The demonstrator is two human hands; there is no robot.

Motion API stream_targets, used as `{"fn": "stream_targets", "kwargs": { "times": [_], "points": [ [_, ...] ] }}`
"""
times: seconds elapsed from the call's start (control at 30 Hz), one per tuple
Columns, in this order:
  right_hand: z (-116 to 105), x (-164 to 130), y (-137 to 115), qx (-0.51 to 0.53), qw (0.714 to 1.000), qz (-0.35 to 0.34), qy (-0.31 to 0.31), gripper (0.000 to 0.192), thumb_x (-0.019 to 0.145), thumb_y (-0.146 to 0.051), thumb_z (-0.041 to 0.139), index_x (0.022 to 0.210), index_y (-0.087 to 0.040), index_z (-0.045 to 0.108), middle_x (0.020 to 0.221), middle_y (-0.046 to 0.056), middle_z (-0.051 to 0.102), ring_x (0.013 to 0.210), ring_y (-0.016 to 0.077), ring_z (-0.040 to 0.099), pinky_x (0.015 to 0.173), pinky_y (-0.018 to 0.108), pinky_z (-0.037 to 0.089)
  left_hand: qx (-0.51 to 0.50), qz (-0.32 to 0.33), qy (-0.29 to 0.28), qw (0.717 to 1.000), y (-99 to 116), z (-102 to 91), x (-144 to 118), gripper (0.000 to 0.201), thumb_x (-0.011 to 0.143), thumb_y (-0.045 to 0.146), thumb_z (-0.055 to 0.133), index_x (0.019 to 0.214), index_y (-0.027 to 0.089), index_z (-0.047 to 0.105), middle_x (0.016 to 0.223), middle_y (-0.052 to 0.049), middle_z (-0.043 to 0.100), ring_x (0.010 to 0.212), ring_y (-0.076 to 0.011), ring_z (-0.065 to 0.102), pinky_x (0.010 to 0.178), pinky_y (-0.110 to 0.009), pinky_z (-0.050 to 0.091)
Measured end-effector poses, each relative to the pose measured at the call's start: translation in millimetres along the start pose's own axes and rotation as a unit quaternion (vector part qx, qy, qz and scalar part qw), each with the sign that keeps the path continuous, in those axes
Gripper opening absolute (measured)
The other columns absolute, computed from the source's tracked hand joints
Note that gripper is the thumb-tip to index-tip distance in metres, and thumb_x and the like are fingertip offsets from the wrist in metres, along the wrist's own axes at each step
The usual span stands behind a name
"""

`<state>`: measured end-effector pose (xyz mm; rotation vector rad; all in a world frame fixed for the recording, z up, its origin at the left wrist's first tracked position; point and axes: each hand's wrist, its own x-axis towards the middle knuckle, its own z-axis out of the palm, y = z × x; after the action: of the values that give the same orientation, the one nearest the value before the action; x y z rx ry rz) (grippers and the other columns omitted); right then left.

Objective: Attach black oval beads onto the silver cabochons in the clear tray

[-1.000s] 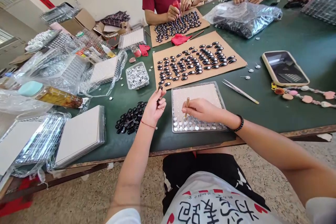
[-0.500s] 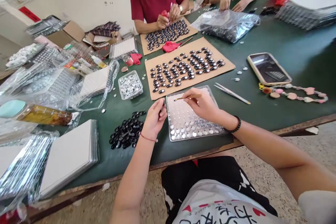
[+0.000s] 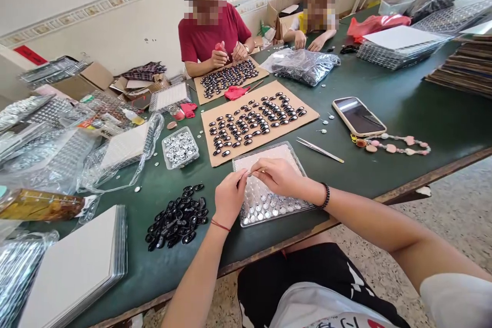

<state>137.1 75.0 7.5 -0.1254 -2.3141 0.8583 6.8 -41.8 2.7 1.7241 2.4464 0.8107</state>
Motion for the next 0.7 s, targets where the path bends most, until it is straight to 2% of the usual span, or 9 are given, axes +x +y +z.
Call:
{"fn": "stream_targets", "kwargs": {
  "times": [0.1, 0.2, 0.27, 0.37, 0.43, 0.5, 0.6, 0.7],
  "points": [
    [-0.7, 0.0, -0.4, -0.003, 1.0, -0.006, 0.001, 0.016, 0.088, -0.025, 0.037, 0.089, -0.019, 0.052, 0.082, 0.006, 0.061, 0.071, 0.0145, 0.055, 0.063, 0.026, 0.04, -0.001, -0.011, 0.012, 1.0, -1.5, -0.1, 1.6, 0.029, 0.085, 0.035, 0.038, 0.093, 0.02, 0.062, 0.089, -0.005, 0.065, 0.082, -0.0177, 0.057, 0.07, -0.027, 0.039],
    [-1.5, 0.2, -1.0, -0.011, 1.0, -0.012, -0.005, 0.016, 0.087, -0.025, 0.038, 0.089, -0.018, 0.052, 0.081, 0.006, 0.062, 0.07, 0.0144, 0.055, 0.062, 0.026, 0.039, -0.036, -0.052, 0.013, 0.998, -1.8, -2.3, 3.6, 0.027, 0.082, 0.037, 0.042, 0.081, 0.019, 0.063, 0.074, -0.004, 0.064, 0.07, -0.0162, 0.056, 0.064, -0.026, 0.038],
    [-2.2, 0.5, -1.5, -0.01, 1.0, -0.006, -0.001, 0.017, 0.087, -0.025, 0.038, 0.09, -0.018, 0.053, 0.082, 0.006, 0.062, 0.069, 0.0144, 0.055, 0.062, 0.026, 0.039, -0.099, -0.097, 0.008, 0.99, -3.6, -4.5, 5.2, 0.026, 0.079, 0.039, 0.046, 0.074, 0.019, 0.061, 0.065, -0.002, 0.061, 0.062, -0.0144, 0.054, 0.059, -0.025, 0.038],
    [-4.8, 1.4, -2.5, -0.004, 0.999, 0.026, 0.033, 0.018, 0.087, -0.026, 0.038, 0.091, -0.018, 0.053, 0.081, 0.006, 0.061, 0.067, 0.014, 0.054, 0.061, 0.026, 0.039, -0.213, -0.159, 0.026, 0.964, -9.4, -8.9, 7.6, 0.026, 0.075, 0.041, 0.051, 0.071, 0.017, 0.061, 0.061, -0.001, 0.058, 0.057, -0.0121, 0.051, 0.055, -0.023, 0.037],
    [-7.2, 2.0, -3.3, 0.004, 0.996, 0.059, 0.072, 0.019, 0.087, -0.028, 0.038, 0.089, -0.018, 0.054, 0.078, 0.005, 0.061, 0.063, 0.0131, 0.053, 0.059, 0.026, 0.039, -0.271, -0.186, 0.053, 0.943, -13.0, -11.4, 8.5, 0.027, 0.073, 0.042, 0.053, 0.073, 0.016, 0.062, 0.059, 0.0, 0.055, 0.053, -0.0102, 0.047, 0.051, -0.021, 0.035],
    [-9.1, 2.3, -4.1, 0.033, 0.989, 0.095, 0.107, 0.02, 0.087, -0.031, 0.039, 0.086, -0.018, 0.055, 0.073, 0.004, 0.059, 0.057, 0.0117, 0.049, 0.056, 0.026, 0.038, -0.323, -0.199, 0.057, 0.924, -13.9, -11.9, 8.7, 0.029, 0.072, 0.042, 0.055, 0.084, 0.016, 0.064, 0.056, 0.002, 0.049, 0.048, -0.0079, 0.041, 0.047, -0.02, 0.032],
    [-8.6, 2.3, -5.5, 0.117, 0.976, 0.139, 0.12, 0.024, 0.087, -0.036, 0.038, 0.084, -0.018, 0.054, 0.068, 0.003, 0.057, 0.05, 0.0095, 0.045, 0.049, 0.025, 0.036, -0.396, -0.197, 0.011, 0.897, -9.2, -7.2, 7.8, 0.037, 0.071, 0.04, 0.057, 0.1, 0.018, 0.063, 0.052, 0.004, 0.04, 0.045, -0.0058, 0.034, 0.043, -0.019, 0.028],
    [-6.0, 2.2, -7.2, 0.196, 0.961, 0.155, 0.117, 0.025, 0.086, -0.039, 0.04, 0.083, -0.018, 0.053, 0.07, 0.003, 0.056, 0.048, 0.0077, 0.044, 0.045, 0.023, 0.035, -0.434, -0.194, -0.008, 0.88, -1.0, -0.5, 6.7, 0.035, 0.069, 0.038, 0.06, 0.096, 0.017, 0.065, 0.053, 0.004, 0.037, 0.046, -0.0054, 0.032, 0.041, -0.018, 0.026]
  ]
}}
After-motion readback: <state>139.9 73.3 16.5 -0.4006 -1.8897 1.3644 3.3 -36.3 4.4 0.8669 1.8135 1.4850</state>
